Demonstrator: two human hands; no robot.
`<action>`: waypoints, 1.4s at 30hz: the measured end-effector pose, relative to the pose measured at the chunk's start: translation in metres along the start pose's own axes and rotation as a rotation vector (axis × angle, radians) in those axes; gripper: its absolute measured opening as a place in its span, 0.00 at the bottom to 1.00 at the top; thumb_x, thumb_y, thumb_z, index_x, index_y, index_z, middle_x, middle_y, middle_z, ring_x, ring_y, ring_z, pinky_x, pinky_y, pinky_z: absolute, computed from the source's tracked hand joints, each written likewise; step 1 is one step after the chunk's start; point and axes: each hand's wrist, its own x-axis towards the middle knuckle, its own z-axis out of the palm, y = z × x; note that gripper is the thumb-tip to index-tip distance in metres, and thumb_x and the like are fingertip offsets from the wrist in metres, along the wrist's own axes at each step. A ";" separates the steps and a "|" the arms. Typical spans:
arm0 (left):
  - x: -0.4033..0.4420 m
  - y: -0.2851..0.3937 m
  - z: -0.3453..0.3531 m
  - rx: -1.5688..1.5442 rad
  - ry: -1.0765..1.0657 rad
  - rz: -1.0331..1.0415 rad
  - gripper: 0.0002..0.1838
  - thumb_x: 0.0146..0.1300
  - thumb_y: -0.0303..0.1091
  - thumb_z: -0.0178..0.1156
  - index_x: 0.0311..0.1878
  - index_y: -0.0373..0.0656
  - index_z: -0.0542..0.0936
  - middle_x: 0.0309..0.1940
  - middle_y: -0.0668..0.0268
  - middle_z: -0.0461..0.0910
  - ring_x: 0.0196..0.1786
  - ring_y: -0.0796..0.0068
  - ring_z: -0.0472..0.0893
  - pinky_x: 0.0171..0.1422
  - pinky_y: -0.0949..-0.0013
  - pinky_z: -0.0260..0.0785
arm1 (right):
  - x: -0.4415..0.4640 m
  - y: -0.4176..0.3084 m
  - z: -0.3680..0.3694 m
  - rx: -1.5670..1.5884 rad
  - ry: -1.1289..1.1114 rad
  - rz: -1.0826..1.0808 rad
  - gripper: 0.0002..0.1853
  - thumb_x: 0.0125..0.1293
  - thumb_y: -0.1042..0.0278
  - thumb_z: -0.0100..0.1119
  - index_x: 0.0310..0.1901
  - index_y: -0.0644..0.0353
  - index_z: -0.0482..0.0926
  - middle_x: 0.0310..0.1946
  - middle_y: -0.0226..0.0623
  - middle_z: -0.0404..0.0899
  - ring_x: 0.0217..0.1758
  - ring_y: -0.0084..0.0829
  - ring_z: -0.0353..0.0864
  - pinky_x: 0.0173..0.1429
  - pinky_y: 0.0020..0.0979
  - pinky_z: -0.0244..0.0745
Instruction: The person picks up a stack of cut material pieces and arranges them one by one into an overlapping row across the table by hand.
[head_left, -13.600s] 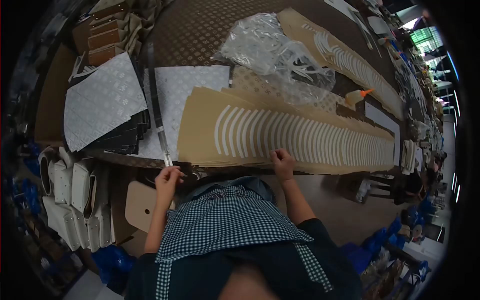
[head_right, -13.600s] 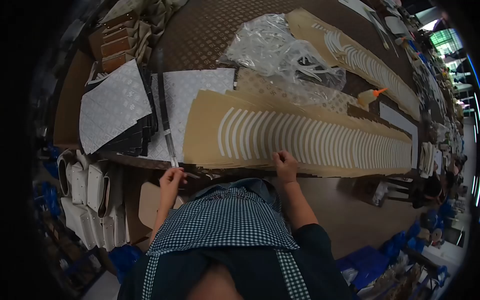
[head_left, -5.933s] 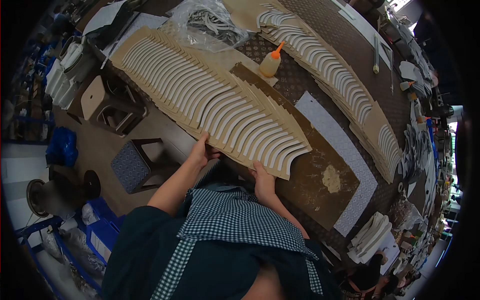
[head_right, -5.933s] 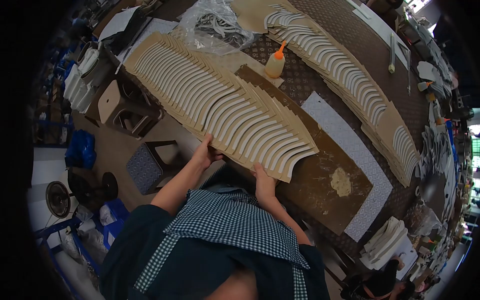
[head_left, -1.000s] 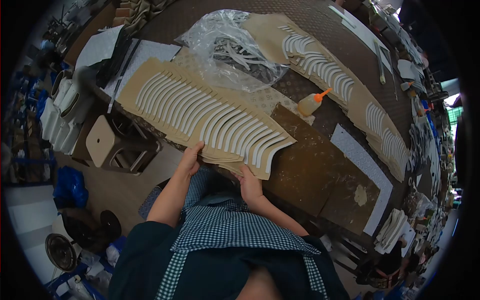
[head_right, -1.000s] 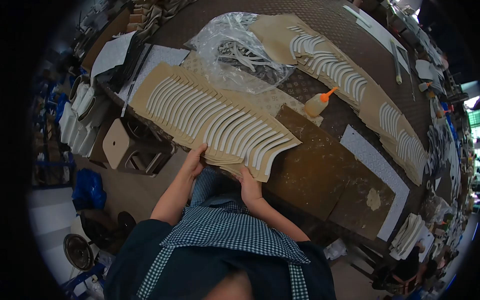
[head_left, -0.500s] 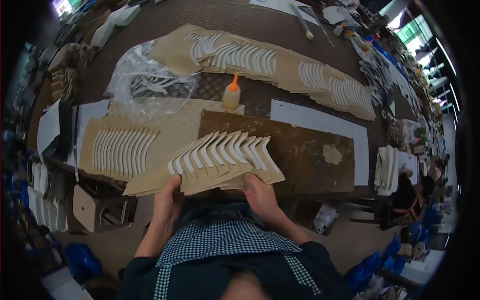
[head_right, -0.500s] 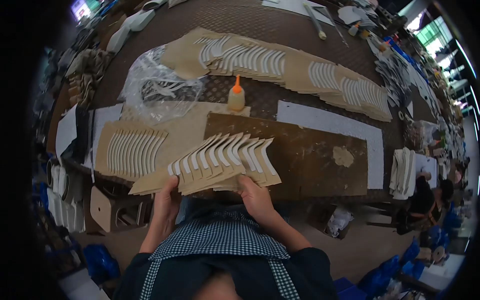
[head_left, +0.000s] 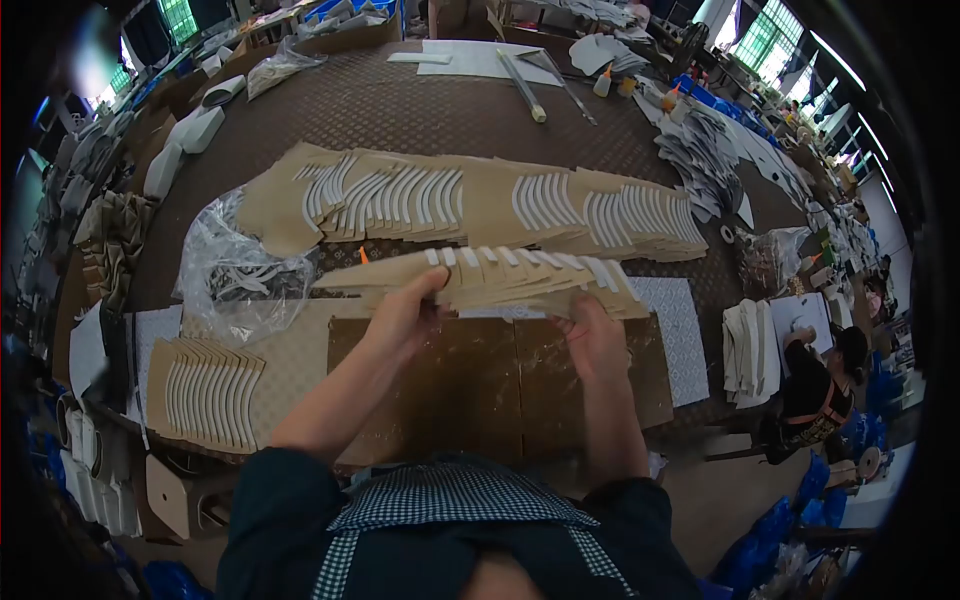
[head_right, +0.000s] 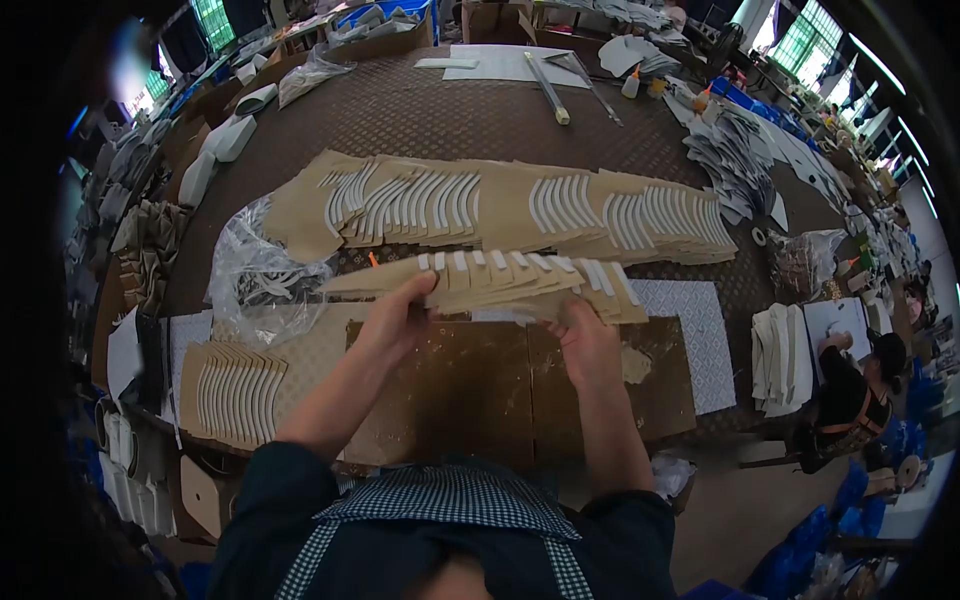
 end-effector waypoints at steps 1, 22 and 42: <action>0.015 0.014 0.014 0.018 0.006 0.051 0.08 0.62 0.34 0.64 0.41 0.41 0.80 0.35 0.70 0.80 0.35 0.78 0.77 0.34 0.72 0.70 | 0.022 -0.008 0.003 0.009 -0.047 -0.042 0.15 0.68 0.76 0.50 0.56 0.64 0.72 0.52 0.39 0.77 0.51 0.36 0.80 0.48 0.40 0.78; -0.067 -0.041 -0.117 0.540 0.064 -0.321 0.18 0.69 0.41 0.57 0.54 0.38 0.75 0.46 0.61 0.79 0.45 0.70 0.82 0.43 0.69 0.78 | 0.055 0.147 -0.141 -0.511 0.080 0.495 0.16 0.70 0.63 0.53 0.55 0.62 0.75 0.43 0.37 0.83 0.32 0.23 0.80 0.34 0.25 0.76; -0.290 -0.007 -0.439 -0.108 1.315 0.099 0.09 0.64 0.34 0.58 0.44 0.41 0.73 0.39 0.64 0.76 0.39 0.71 0.80 0.38 0.63 0.76 | -0.135 0.346 0.113 -0.594 -0.306 0.803 0.11 0.71 0.66 0.53 0.49 0.63 0.77 0.36 0.35 0.82 0.30 0.19 0.76 0.36 0.22 0.74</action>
